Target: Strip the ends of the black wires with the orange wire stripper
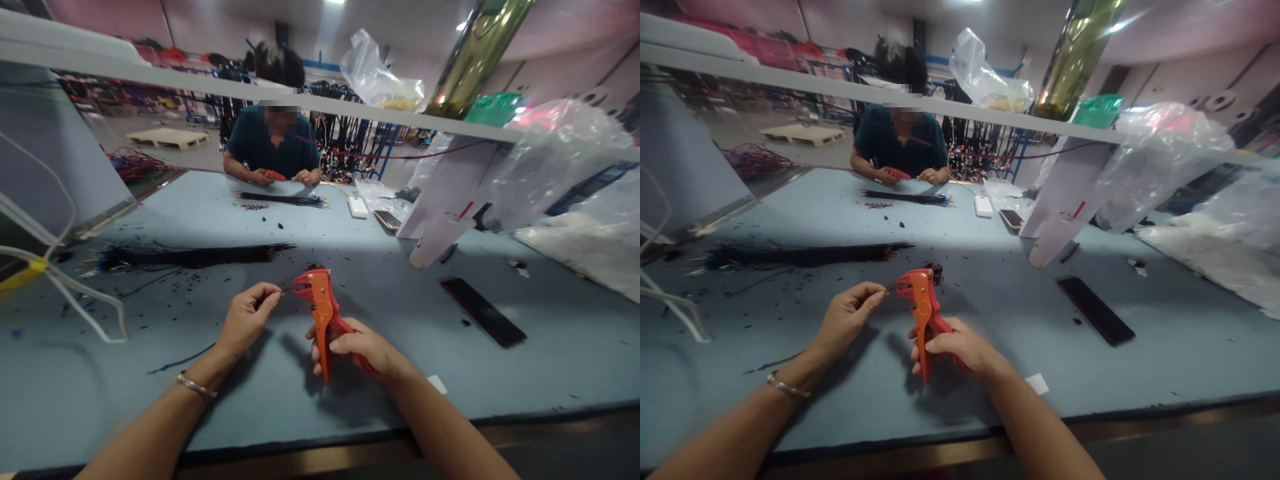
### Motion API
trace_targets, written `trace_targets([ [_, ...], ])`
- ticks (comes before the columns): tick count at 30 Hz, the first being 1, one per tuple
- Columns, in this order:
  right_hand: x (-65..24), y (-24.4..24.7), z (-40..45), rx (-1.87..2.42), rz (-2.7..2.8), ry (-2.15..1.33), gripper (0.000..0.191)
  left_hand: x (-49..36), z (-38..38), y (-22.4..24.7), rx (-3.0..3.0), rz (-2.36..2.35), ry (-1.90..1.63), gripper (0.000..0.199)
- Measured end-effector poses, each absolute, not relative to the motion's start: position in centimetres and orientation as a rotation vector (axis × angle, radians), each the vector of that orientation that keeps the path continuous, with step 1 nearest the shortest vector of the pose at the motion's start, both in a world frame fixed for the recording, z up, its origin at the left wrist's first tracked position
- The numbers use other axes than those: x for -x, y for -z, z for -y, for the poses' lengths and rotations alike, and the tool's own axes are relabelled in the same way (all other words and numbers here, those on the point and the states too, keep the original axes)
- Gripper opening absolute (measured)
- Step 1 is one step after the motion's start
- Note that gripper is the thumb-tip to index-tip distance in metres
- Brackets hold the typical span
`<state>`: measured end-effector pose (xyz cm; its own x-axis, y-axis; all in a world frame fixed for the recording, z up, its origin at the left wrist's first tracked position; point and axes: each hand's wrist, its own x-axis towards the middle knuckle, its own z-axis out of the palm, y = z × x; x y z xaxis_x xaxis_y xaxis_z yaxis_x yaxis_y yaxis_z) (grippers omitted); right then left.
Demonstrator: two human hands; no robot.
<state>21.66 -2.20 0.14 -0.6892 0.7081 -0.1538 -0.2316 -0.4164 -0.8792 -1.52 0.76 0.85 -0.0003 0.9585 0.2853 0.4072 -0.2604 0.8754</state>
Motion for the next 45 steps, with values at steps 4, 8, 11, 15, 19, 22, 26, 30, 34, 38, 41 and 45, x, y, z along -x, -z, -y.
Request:
trace_targets([
  [4, -21.6, -0.2, 2.3, 0.661, 1.167, -2.204, 0.035, 1.8, -0.7, -1.1, -1.756, -1.431, -1.243, 0.027],
  [8, -21.4, 0.0, 2.4, 0.616, 1.117, -2.224, 0.035, 1.8, -0.5, -1.4, -1.8, -1.405, -1.235, 0.025],
  [11, -21.3, 0.1, 2.5, 0.608, 1.114, -2.24, 0.035, 1.7, -0.5, -1.4, -1.834, -1.387, -1.234, 0.025],
  [15, -21.2, 0.3, 2.4, 0.623, 1.152, -2.253, 0.034, 1.7, -0.6, -1.1, -1.876, -1.351, -1.233, 0.024],
  [19, -21.1, 0.5, 2.4, 0.667, 1.168, -2.258, 0.033, 1.7, -0.6, -1.1, -1.902, -1.345, -1.206, 0.024],
  [22, -21.1, 0.5, 2.4, 0.69, 1.179, -2.254, 0.032, 1.6, -0.4, -1.3, -1.921, -1.339, -1.161, 0.025],
  [26, -21.0, 0.4, 2.6, 0.705, 1.177, -2.234, 0.035, 1.6, -0.3, -1.6, -1.919, -1.302, -1.137, 0.025],
  [30, -20.9, 0.5, 2.7, 0.712, 1.172, -2.205, 0.036, 1.6, -0.3, -1.7, -1.907, -1.276, -1.139, 0.025],
  [34, -20.8, 0.6, 2.7, 0.695, 1.191, -2.184, 0.035, 1.6, -0.2, -1.6, -1.903, -1.259, -1.171, 0.024],
  [38, -20.6, 0.6, 2.8, 0.684, 1.231, -2.137, 0.035, 1.5, 0.0, -1.6, -1.923, -1.263, -1.214, 0.022],
  [41, -20.5, 0.6, 2.8, 0.665, 1.278, -2.097, 0.035, 1.5, 0.2, -1.7, -1.946, -1.256, -1.252, 0.02],
  [45, -20.3, 0.8, 2.9, 0.645, 1.316, -2.073, 0.037, 1.4, 0.3, -1.9, -1.962, -1.238, -1.291, 0.02],
])
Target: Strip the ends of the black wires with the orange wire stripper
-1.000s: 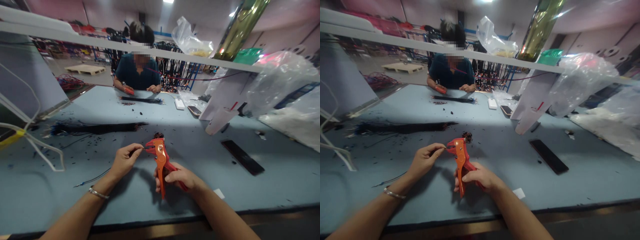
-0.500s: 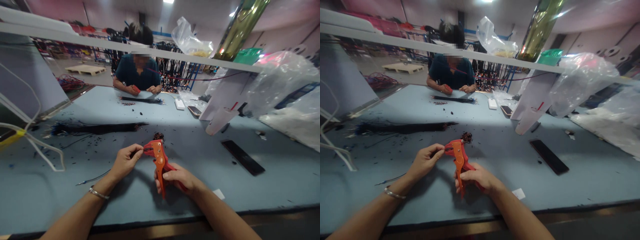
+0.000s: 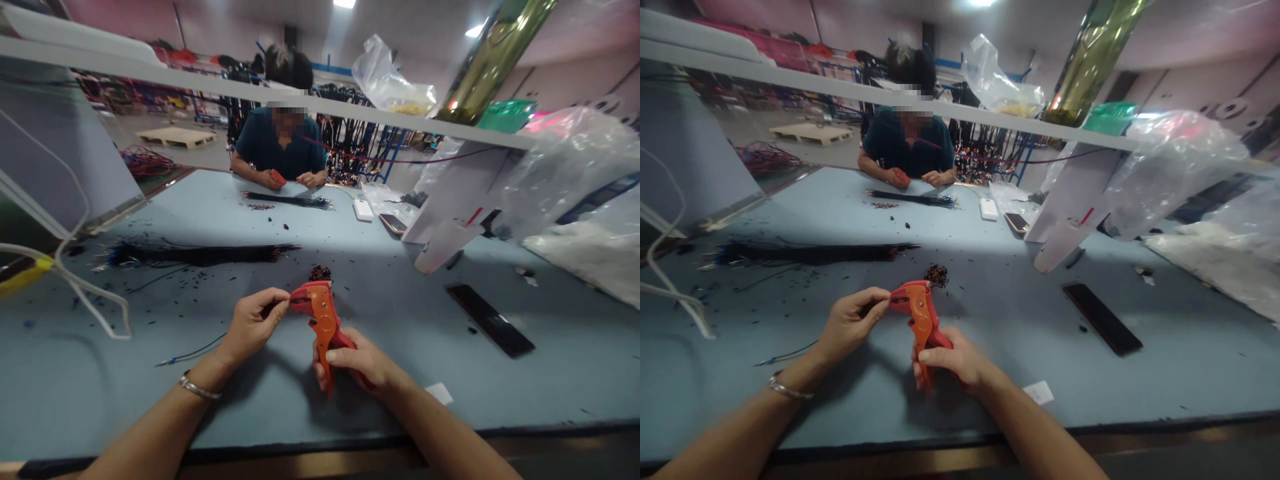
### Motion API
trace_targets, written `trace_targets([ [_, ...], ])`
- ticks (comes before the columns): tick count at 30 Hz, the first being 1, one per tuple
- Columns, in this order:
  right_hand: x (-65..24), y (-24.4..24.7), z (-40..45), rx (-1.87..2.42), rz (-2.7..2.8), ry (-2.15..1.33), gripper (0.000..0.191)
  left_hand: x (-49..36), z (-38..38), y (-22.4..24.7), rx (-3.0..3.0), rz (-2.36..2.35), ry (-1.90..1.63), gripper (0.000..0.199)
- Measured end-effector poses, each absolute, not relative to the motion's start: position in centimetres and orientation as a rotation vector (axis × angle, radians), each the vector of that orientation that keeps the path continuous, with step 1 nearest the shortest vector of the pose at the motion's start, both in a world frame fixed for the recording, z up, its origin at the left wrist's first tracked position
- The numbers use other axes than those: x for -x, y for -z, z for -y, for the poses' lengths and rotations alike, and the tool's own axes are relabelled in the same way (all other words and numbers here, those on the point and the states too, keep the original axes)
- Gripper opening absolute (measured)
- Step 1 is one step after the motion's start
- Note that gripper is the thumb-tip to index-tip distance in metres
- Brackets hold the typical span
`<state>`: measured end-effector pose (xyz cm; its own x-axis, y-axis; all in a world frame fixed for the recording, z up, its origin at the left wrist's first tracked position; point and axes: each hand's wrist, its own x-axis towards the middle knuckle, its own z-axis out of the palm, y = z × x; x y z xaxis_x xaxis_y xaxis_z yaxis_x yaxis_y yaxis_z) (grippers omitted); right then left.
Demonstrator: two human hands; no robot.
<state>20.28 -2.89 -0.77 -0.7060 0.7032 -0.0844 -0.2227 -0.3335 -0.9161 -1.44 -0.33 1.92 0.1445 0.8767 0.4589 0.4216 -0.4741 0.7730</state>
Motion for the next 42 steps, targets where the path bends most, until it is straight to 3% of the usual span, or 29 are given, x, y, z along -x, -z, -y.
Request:
trace_targets([
  [42, -19.2, 1.4, 3.4, 0.754, 1.364, -1.976, 0.038, 1.7, 0.4, -1.7, -1.932, -1.269, -1.21, 0.024],
])
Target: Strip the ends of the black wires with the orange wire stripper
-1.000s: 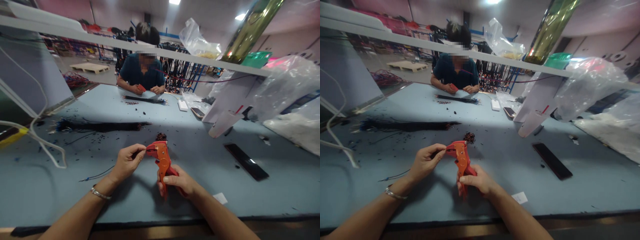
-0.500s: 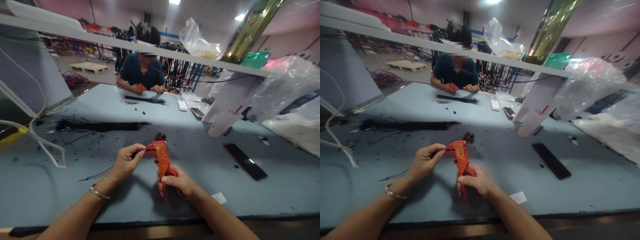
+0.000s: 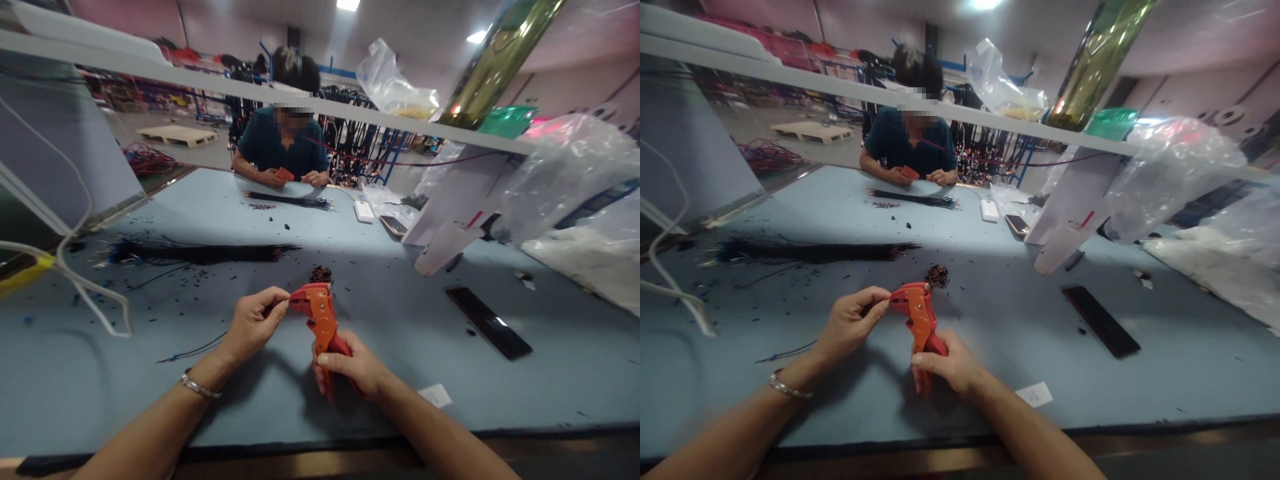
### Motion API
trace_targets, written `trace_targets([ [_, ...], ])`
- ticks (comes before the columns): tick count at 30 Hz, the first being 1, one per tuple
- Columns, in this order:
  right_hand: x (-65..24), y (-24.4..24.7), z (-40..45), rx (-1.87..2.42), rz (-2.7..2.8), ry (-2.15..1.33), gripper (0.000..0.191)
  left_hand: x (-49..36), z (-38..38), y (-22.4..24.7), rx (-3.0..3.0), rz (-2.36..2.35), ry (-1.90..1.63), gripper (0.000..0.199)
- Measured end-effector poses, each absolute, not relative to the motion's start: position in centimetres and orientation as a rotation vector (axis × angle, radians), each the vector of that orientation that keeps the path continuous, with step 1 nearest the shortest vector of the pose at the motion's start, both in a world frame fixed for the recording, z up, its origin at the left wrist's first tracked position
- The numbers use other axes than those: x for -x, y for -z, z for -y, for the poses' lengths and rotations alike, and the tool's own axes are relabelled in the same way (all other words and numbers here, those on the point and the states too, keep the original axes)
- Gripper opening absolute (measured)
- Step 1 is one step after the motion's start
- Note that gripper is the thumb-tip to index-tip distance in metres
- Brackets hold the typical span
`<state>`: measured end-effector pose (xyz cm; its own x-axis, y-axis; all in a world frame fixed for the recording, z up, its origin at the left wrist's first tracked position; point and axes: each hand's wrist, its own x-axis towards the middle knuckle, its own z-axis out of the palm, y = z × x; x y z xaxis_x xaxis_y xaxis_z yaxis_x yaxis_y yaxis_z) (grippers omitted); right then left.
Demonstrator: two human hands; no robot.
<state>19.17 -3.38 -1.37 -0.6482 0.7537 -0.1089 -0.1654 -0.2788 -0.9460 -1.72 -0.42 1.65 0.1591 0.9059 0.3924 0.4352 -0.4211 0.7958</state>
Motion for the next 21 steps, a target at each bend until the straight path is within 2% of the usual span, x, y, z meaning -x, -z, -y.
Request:
trace_targets([
  [21, -18.71, 1.46, 3.63, 0.787, 1.224, -2.027, 0.037, 1.26, 0.34, -1.87, -1.812, -1.296, -1.153, 0.026],
])
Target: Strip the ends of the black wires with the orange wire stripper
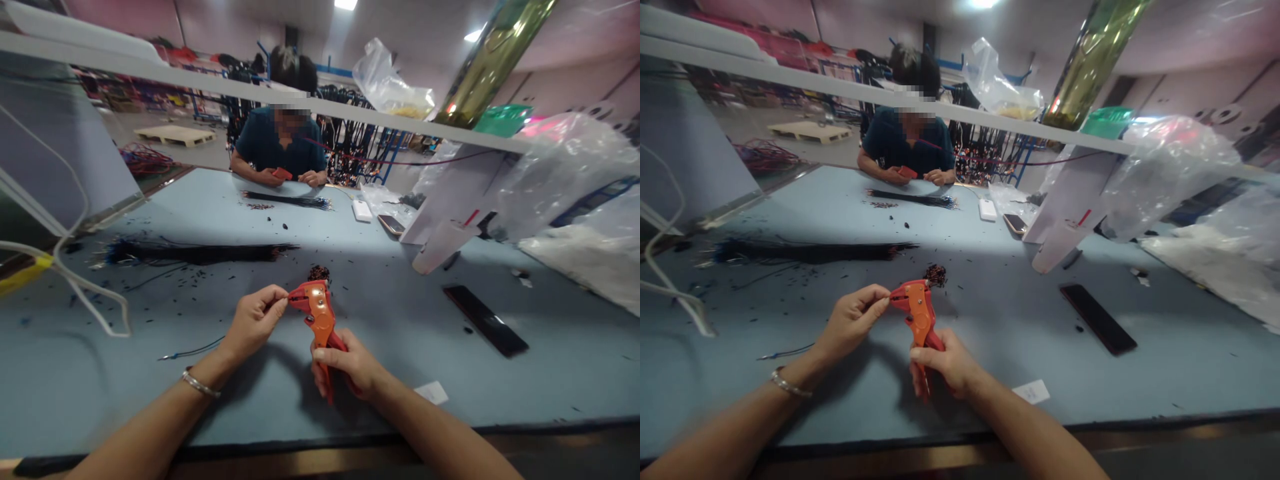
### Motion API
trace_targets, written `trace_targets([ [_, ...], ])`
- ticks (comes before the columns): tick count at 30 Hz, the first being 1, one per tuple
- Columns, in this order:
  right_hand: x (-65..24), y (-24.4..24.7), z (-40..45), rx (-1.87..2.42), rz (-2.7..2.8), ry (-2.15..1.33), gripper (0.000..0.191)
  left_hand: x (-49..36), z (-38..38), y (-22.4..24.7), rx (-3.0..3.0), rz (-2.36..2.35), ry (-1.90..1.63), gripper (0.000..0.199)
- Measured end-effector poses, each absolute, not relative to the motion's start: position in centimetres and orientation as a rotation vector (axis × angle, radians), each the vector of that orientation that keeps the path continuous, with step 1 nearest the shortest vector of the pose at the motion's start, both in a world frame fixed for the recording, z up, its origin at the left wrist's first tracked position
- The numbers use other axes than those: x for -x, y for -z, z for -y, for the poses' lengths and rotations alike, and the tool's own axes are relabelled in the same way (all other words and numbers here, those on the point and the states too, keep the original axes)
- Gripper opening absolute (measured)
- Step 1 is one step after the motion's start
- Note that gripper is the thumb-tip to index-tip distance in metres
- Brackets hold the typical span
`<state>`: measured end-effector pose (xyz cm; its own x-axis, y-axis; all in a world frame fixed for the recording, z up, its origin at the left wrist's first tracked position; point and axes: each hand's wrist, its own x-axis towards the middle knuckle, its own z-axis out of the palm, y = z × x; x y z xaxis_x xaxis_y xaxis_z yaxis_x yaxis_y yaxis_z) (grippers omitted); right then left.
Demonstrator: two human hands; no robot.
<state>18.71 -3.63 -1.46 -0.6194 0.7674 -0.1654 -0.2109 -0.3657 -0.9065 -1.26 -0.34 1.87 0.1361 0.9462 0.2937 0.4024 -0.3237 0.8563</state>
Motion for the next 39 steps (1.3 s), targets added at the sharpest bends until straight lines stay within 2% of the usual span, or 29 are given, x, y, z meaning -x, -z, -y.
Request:
trace_targets([
  [9, -18.3, 1.8, 3.6, 0.832, 1.184, -1.965, 0.046, 1.2, 0.3, -1.9, -1.83, -1.337, -1.15, 0.027],
  [23, -18.6, 1.3, 3.2, 0.857, 1.131, -2.01, 0.036, 1.0, -0.1, -1.7, -1.841, -1.412, -1.143, 0.028],
  [30, -20.4, 0.1, 2.3, 0.864, 0.914, -1.883, 0.028, 1.8, -0.4, -1.5, -1.762, -1.54, -1.192, 0.025],
  [39, -20.6, 0.0, 2.2, 0.783, 0.997, -2.019, 0.033, 1.6, -0.5, -1.1, -1.694, -1.474, -1.143, 0.025],
])
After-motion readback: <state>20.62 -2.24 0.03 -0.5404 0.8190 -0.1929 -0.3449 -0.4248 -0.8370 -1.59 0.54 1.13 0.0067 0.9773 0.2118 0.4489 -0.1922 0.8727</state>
